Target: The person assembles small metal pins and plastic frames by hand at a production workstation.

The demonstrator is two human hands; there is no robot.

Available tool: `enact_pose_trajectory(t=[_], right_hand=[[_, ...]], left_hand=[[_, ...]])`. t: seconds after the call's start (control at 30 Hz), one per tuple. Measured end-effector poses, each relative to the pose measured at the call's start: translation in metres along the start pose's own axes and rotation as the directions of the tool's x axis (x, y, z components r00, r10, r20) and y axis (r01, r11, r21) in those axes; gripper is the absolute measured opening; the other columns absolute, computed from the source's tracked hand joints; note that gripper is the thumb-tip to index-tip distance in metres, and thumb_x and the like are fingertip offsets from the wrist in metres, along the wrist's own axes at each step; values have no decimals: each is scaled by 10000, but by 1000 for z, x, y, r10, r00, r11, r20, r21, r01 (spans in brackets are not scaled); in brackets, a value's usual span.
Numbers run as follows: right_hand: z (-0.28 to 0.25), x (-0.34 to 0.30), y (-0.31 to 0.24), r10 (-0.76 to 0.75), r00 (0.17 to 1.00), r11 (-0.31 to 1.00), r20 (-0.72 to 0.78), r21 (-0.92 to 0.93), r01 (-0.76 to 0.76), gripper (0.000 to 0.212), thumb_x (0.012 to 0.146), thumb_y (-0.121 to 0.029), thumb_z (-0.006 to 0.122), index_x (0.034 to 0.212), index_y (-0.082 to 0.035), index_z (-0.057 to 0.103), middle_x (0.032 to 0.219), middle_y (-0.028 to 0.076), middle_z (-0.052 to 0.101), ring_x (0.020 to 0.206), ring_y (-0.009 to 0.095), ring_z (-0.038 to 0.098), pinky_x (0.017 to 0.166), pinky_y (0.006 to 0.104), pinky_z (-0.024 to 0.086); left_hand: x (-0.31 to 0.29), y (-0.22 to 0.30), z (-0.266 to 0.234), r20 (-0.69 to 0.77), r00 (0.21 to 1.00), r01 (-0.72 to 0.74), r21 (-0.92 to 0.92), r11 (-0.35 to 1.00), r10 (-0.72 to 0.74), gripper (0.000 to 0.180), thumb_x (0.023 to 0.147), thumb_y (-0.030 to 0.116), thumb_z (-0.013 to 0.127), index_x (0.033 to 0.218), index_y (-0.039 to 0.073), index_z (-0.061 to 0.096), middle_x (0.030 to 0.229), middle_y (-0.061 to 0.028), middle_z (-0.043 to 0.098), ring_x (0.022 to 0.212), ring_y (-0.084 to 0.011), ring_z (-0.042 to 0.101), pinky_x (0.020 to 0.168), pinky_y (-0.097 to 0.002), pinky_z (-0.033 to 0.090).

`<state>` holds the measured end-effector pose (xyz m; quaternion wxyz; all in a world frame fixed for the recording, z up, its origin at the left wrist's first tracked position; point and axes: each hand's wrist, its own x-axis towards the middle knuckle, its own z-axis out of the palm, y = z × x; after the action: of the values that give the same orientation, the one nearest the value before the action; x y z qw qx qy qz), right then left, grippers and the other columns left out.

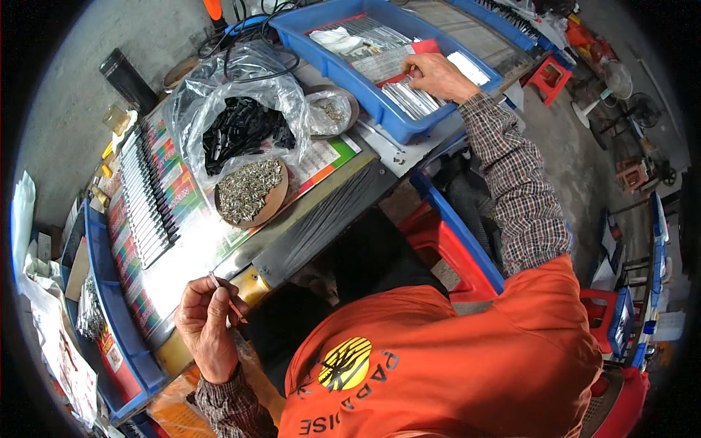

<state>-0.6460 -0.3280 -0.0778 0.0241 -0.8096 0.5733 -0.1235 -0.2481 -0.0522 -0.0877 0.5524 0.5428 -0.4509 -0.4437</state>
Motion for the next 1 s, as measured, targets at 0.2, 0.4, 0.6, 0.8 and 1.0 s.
enact_pose_trajectory(t=[0.2,0.4,0.6,0.8,1.0], right_hand=[[0,-12,2,-25,982,1000,-189,7,27,181,668,-107,623,806,10,612,787,185,624,760,327,610,690,422,468],[-22,-33,-21,132,950,973,-282,221,-70,187,708,-119,691,762,28,589,608,55,531,549,91,514,520,262,411],[-39,-81,-115,29,963,685,-267,707,175,136,779,-114,665,804,18,649,694,37,628,592,80,559,545,234,449],[-14,-116,-177,-111,993,453,-44,887,90,114,852,-98,609,869,6,655,726,-2,581,601,47,557,476,180,440],[3,-137,-212,-381,902,355,203,933,-60,182,914,-64,520,1060,29,572,717,31,585,601,73,580,536,193,476]], left_hand=[[-3,-2,-2,30,1000,-3,-47,999,5,123,869,91,607,925,-8,562,758,-75,610,582,-103,571,452,-187,429],[-7,-1,1,50,999,1,-112,994,4,117,861,74,615,922,-15,569,729,-68,613,581,-107,580,450,-189,438],[-13,5,7,59,998,13,-114,993,-6,103,859,51,608,922,-24,578,719,-72,616,562,-99,566,485,-191,443],[-16,13,18,145,989,22,-134,991,-2,99,847,-5,595,938,-44,594,742,-63,611,600,-77,547,524,-194,447],[-22,10,27,137,989,79,-241,967,-47,96,846,18,617,928,-30,605,741,-38,611,611,-66,552,531,-185,452]])
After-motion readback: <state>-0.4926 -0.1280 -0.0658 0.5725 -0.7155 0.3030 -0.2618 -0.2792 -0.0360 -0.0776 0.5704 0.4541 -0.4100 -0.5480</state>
